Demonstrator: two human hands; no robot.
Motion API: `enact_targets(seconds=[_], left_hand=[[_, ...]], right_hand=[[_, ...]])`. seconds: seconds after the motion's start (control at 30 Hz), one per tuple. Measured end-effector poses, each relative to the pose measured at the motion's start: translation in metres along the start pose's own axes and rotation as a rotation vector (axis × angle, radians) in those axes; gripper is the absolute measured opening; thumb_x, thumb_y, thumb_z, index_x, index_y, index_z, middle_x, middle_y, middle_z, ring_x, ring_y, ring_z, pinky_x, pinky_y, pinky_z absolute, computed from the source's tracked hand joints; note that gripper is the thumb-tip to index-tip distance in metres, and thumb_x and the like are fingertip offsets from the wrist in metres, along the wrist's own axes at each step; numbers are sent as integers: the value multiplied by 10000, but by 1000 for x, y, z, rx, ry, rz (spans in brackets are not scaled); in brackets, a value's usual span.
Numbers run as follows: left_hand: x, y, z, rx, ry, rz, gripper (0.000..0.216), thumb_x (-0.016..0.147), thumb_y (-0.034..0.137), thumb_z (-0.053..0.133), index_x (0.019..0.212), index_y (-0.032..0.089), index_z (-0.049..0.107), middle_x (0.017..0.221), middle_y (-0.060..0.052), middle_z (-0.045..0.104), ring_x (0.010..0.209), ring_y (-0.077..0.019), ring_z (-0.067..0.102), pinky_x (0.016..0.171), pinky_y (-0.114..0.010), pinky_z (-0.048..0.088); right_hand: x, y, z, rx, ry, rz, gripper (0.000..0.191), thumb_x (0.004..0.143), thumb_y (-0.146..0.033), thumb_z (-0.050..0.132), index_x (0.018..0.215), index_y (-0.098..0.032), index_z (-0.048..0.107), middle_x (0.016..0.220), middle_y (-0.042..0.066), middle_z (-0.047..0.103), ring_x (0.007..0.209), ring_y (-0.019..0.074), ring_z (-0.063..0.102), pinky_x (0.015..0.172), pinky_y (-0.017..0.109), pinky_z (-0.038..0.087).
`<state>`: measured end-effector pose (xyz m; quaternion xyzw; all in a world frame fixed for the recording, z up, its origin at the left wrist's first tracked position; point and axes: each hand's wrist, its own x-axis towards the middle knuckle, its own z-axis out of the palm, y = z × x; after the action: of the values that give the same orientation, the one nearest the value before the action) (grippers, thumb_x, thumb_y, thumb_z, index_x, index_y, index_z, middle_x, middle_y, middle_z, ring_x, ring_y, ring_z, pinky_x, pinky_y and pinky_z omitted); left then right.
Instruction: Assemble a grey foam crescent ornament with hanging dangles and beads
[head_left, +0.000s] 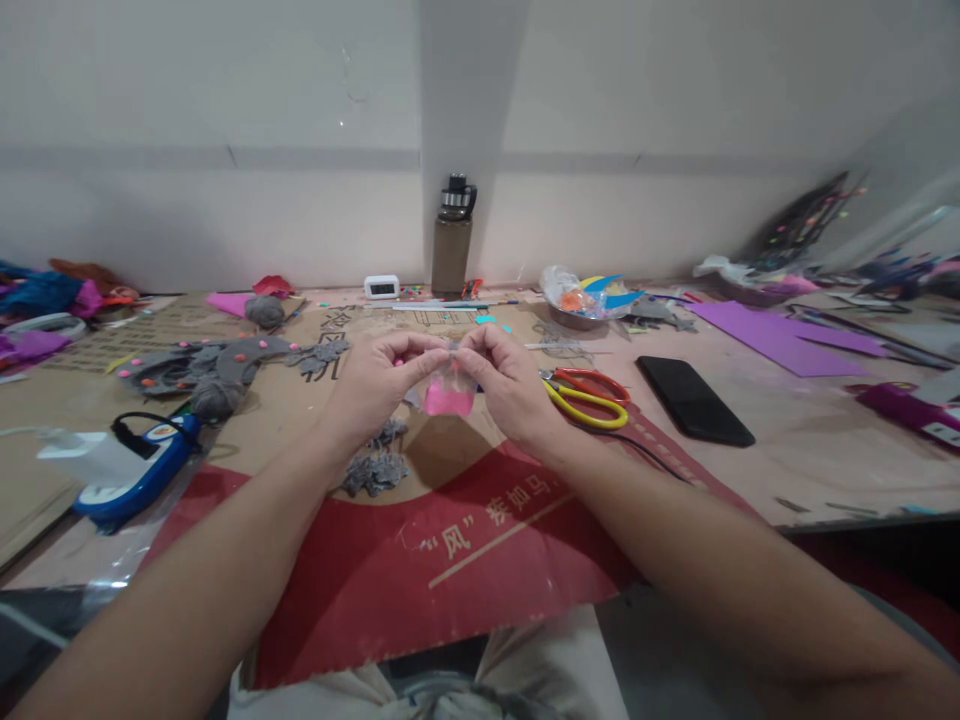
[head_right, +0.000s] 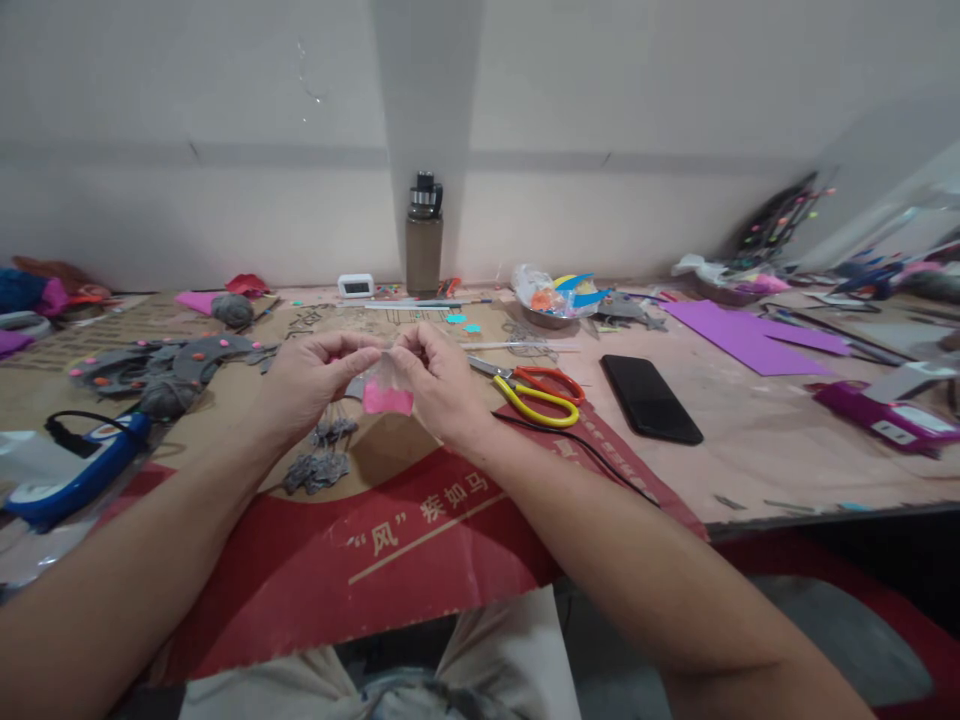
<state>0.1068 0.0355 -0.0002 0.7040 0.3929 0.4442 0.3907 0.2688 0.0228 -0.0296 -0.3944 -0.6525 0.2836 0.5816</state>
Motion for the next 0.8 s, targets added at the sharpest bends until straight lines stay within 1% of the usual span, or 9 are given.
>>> enact_targets(seconds=[0.1, 0.17, 0.23, 0.3, 0.43, 0.5, 0.57, 0.63, 0.8], left_hand=[[1, -1, -2, -15, -7, -2, 229, 747, 387, 679, 822, 173, 708, 591, 19, 558, 464, -56, 353, 439, -206, 248], [2, -1, -3, -26, 9, -14, 207, 752, 371, 672, 781, 167, 691, 574, 21, 544, 459, -57, 345, 433, -206, 237], [3, -1, -3, -47, 29, -24, 190, 752, 354, 668, 758, 165, 677, 557, 22, 531, 455, -60, 341, 428, -208, 228], [3, -1, -3, -73, 34, -20, 184, 747, 346, 671, 752, 162, 675, 556, 22, 531, 456, -60, 343, 428, -209, 229], [3, -1, -3, -109, 17, 4, 163, 735, 322, 685, 752, 160, 687, 579, 20, 553, 465, -52, 363, 444, -203, 258], [3, -1, -2, -111, 10, 9, 154, 725, 312, 694, 736, 159, 687, 581, 22, 558, 469, -50, 369, 451, -200, 266], [2, -1, -1, -113, 5, 4, 161, 718, 317, 701, 736, 157, 690, 568, 25, 551, 466, -50, 366, 449, -201, 262], [2, -1, 0, -128, 6, -16, 183, 716, 335, 702, 746, 154, 693, 528, 34, 517, 446, -49, 337, 436, -204, 239], [4, 0, -2, -221, 16, -106, 247, 717, 392, 698, 780, 155, 670, 446, 79, 368, 393, -41, 215, 402, -217, 139]], right_hand=[[0, 0, 2, 33, 9, -8, 179, 851, -361, 554, 773, -208, 502, 741, -3, 515, 671, 121, 473, 633, 276, 403], [0, 1, 4, 72, -7, 9, 169, 824, -359, 589, 835, -207, 516, 782, 2, 536, 685, 120, 493, 643, 277, 420], [0, 1, 5, 94, -12, 31, 237, 781, -354, 641, 921, -211, 515, 834, 9, 557, 718, 123, 512, 663, 279, 436], [1, 0, 4, 90, 0, 42, 303, 755, -358, 673, 965, -212, 511, 856, 12, 564, 733, 125, 514, 671, 278, 440], [1, -2, 1, 52, -2, 30, 180, 825, -370, 599, 827, -198, 543, 768, 1, 549, 683, 117, 487, 640, 276, 415], [0, -3, 0, 36, 9, 23, 174, 840, -347, 581, 769, -193, 544, 739, 2, 545, 675, 120, 485, 641, 281, 409], [0, -4, -2, 31, 24, 22, 169, 833, -334, 589, 753, -192, 542, 731, 5, 550, 681, 125, 490, 648, 285, 411], [0, -5, -3, 29, 37, 29, 171, 822, -331, 600, 744, -192, 538, 720, 4, 548, 680, 126, 487, 643, 283, 408], [1, -5, -4, 62, 69, 53, 181, 797, -319, 620, 720, -192, 516, 683, -11, 515, 634, 113, 451, 596, 268, 370]])
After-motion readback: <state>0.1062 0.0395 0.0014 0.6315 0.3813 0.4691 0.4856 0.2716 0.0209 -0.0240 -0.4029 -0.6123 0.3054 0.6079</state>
